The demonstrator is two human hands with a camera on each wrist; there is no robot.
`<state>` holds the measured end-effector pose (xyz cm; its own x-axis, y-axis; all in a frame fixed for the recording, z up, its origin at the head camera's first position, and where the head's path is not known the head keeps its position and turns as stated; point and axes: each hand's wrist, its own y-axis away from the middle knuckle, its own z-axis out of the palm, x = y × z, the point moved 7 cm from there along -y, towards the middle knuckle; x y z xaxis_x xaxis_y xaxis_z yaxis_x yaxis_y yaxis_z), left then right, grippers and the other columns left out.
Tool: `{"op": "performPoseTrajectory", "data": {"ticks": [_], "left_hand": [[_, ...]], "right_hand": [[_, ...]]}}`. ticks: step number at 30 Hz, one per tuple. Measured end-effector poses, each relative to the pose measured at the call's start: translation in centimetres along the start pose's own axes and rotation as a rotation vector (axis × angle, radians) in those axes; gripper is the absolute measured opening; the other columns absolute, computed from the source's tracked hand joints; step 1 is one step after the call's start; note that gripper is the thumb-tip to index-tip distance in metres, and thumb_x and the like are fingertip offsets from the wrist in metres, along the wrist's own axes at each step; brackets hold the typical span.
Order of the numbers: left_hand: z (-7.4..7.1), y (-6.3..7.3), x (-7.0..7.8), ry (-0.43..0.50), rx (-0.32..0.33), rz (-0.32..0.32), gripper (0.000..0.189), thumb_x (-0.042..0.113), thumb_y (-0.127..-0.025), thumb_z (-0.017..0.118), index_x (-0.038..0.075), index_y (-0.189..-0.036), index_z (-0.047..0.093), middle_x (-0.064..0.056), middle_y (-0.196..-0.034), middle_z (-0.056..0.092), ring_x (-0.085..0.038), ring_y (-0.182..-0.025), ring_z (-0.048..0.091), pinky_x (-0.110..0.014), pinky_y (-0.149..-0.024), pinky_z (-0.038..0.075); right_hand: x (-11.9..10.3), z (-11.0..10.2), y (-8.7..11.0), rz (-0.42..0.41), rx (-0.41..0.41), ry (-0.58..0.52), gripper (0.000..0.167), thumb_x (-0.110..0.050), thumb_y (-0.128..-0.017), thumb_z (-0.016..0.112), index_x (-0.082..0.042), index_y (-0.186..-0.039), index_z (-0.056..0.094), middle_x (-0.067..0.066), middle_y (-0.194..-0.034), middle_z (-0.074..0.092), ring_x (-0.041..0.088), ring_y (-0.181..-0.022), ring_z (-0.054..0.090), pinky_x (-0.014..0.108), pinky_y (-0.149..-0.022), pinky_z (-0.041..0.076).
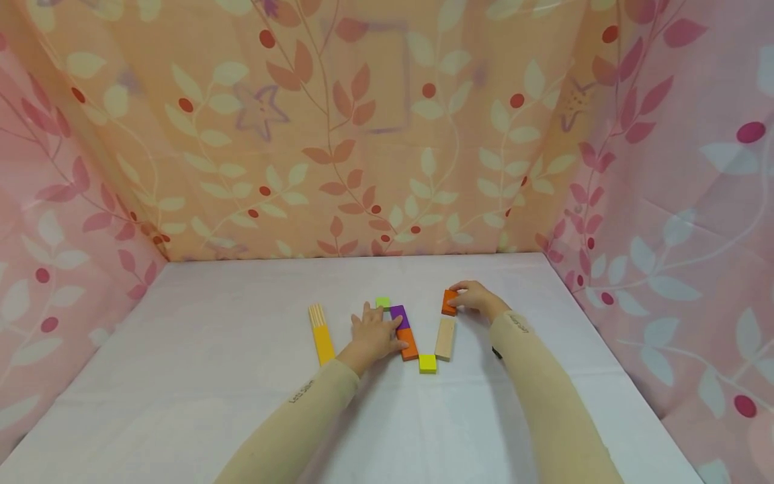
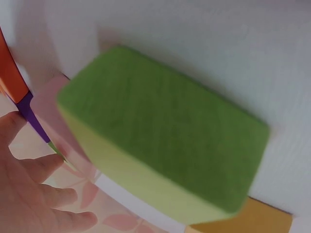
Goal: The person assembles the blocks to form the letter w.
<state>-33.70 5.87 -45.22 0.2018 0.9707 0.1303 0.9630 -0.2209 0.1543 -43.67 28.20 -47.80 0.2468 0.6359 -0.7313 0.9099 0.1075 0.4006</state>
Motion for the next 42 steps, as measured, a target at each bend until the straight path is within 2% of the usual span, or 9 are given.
{"op": "performPoseTrajectory", "data": {"ticks": [6, 14, 17, 25, 34, 42], "left_hand": [[0.3, 0.1, 0.2, 0.022, -0.007, 0.015, 0.064, 0.059, -0.087, 0.059, 0.029, -0.144, 0.05, -0.017, -0.154, 0.032, -0.044, -0.144, 0.014, -0.063, -0.11, 0.018], [0.1, -0.1, -0.1, 0.017, 0.004, 0.002, 0.065, 0.059, -0.087, 0.061, 0.03, -0.144, 0.049, -0.016, -0.154, 0.032, -0.044, -0.144, 0.013, -0.064, -0.11, 0.017], [0.1, -0.2, 0.0, 0.013, 0.003, 0.006, 0.065, 0.059, -0.087, 0.061, 0.03, -0.143, 0.049, -0.016, -0.154, 0.032, -0.044, -0.144, 0.012, -0.063, -0.11, 0.017], [0.1, -0.8, 0.2, -0.037, 0.015, 0.024, 0.066, 0.061, -0.085, 0.062, 0.03, -0.142, 0.051, -0.014, -0.154, 0.033, -0.043, -0.144, 0.013, -0.062, -0.111, 0.017], [-0.5, -0.5, 0.1, 0.014, 0.015, 0.033, 0.065, 0.057, -0.084, 0.066, 0.026, -0.14, 0.055, -0.015, -0.152, 0.035, -0.043, -0.144, 0.014, -0.061, -0.112, 0.017], [-0.6, -0.3, 0.2, 0.022, 0.011, 0.048, 0.065, 0.056, -0.085, 0.067, 0.024, -0.14, 0.055, -0.016, -0.152, 0.035, -0.044, -0.144, 0.014, -0.061, -0.111, 0.018]], "right_hand": [[-0.1, 0.2, 1.1, -0.03, -0.042, 0.01, 0.05, -0.013, -0.089, 0.069, 0.001, -0.133, 0.049, 0.019, -0.123, 0.053, 0.027, -0.102, 0.047, 0.039, -0.088, 0.04], [-0.5, 0.2, 0.9, -0.099, -0.047, 0.047, 0.042, -0.013, -0.087, 0.07, 0.002, -0.123, 0.055, 0.017, -0.118, 0.055, 0.026, -0.1, 0.048, 0.037, -0.086, 0.041], [-0.5, 0.0, 0.9, -0.109, -0.049, 0.068, 0.042, -0.014, -0.088, 0.07, 0.002, -0.124, 0.056, 0.016, -0.118, 0.055, 0.026, -0.101, 0.048, 0.037, -0.087, 0.041], [-0.3, -0.1, 0.9, -0.123, -0.068, 0.023, 0.047, -0.014, -0.087, 0.072, 0.004, -0.127, 0.054, 0.02, -0.124, 0.052, 0.028, -0.104, 0.047, 0.04, -0.092, 0.041], [-0.3, 0.2, 0.8, -0.119, -0.062, 0.041, 0.049, -0.014, -0.089, 0.07, 0.004, -0.131, 0.051, 0.024, -0.132, 0.047, 0.031, -0.11, 0.045, 0.045, -0.1, 0.038], [-0.5, 0.2, 1.0, -0.113, -0.068, 0.067, 0.049, -0.014, -0.089, 0.069, 0.003, -0.131, 0.051, 0.023, -0.128, 0.05, 0.031, -0.107, 0.046, 0.046, -0.099, 0.038]]}}
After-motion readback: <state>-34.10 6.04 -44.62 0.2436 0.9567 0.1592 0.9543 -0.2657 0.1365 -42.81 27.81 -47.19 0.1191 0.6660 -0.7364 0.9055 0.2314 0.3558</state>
